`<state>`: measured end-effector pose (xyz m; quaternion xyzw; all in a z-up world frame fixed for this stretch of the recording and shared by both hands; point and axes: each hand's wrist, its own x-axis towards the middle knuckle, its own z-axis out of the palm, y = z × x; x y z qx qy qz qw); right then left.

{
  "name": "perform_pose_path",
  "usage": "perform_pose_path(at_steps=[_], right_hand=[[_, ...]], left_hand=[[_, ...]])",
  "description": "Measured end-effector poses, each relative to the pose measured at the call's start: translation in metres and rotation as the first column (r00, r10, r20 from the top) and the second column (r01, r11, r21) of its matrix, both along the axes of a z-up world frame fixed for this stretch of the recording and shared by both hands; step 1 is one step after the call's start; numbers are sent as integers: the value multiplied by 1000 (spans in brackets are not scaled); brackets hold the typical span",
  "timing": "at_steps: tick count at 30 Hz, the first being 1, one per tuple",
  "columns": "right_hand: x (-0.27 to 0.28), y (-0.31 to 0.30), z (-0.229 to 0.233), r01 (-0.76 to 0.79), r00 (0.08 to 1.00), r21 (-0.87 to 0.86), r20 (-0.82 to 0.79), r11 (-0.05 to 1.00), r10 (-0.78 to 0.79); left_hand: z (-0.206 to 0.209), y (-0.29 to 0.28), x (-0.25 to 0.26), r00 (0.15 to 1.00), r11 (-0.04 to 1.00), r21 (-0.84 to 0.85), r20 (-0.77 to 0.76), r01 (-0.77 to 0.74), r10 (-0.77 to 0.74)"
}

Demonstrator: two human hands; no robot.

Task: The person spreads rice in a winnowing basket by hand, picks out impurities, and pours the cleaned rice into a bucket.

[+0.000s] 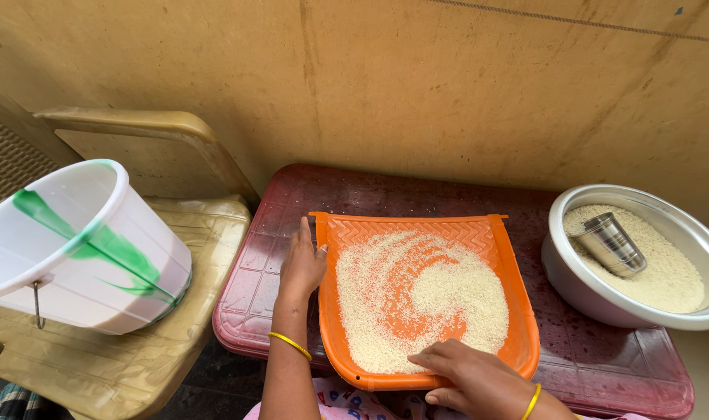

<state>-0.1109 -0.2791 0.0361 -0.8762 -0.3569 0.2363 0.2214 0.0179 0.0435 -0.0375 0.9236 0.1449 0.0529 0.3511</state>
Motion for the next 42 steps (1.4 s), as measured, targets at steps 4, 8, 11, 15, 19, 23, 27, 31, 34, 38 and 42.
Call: perform_pose_path(at_steps=[4, 8, 11, 15, 19, 23, 27, 31, 34, 38, 42], right_hand=[[-4, -1, -15, 57, 998, -28, -29, 998, -57], [-1, -14, -23, 70, 997, -35, -11, 997, -70], [5, -30, -30, 80, 996, -120, -30, 990, -84], [31, -52, -38, 13, 999, -260, -41, 966, -25], [64, -39, -6, -162, 984, -334, 13, 929, 177], [81, 50, 57, -40, 973, -446, 186, 894, 136], [109, 184, 74, -329, 792, -194, 477, 924, 381], [129, 327, 77, -459, 401, -173, 835, 872, 377], [123, 416, 89, -545, 416, -10, 865, 838, 280], [103, 483, 96, -552, 597, -31, 682, 833, 421], [91, 500, 81, -543, 595, -74, 669, 837, 445]], left_hand=[[2, -11, -1, 993, 997, -21, -96, 70, -72], [3, -19, 0, 990, 990, -137, -130, 44, -62], [-28, -29, 14, 992, 937, -332, -23, 110, -125], [-73, -50, 43, 924, 750, -573, 360, 330, -132], [-58, -11, 39, 957, 510, -860, 170, 27, 236], [-45, 88, 23, 598, 36, -998, 1, -46, 801], [-47, 150, -19, 337, -164, -986, -146, 23, 930], [-54, 168, -53, 346, -184, -948, -86, 260, 934], [-42, 165, -77, 372, -219, -928, -97, 300, 923], [-10, 170, -96, 418, -495, -805, -346, 328, 840], [-7, 174, -95, 390, -438, -633, -225, 638, 893]])
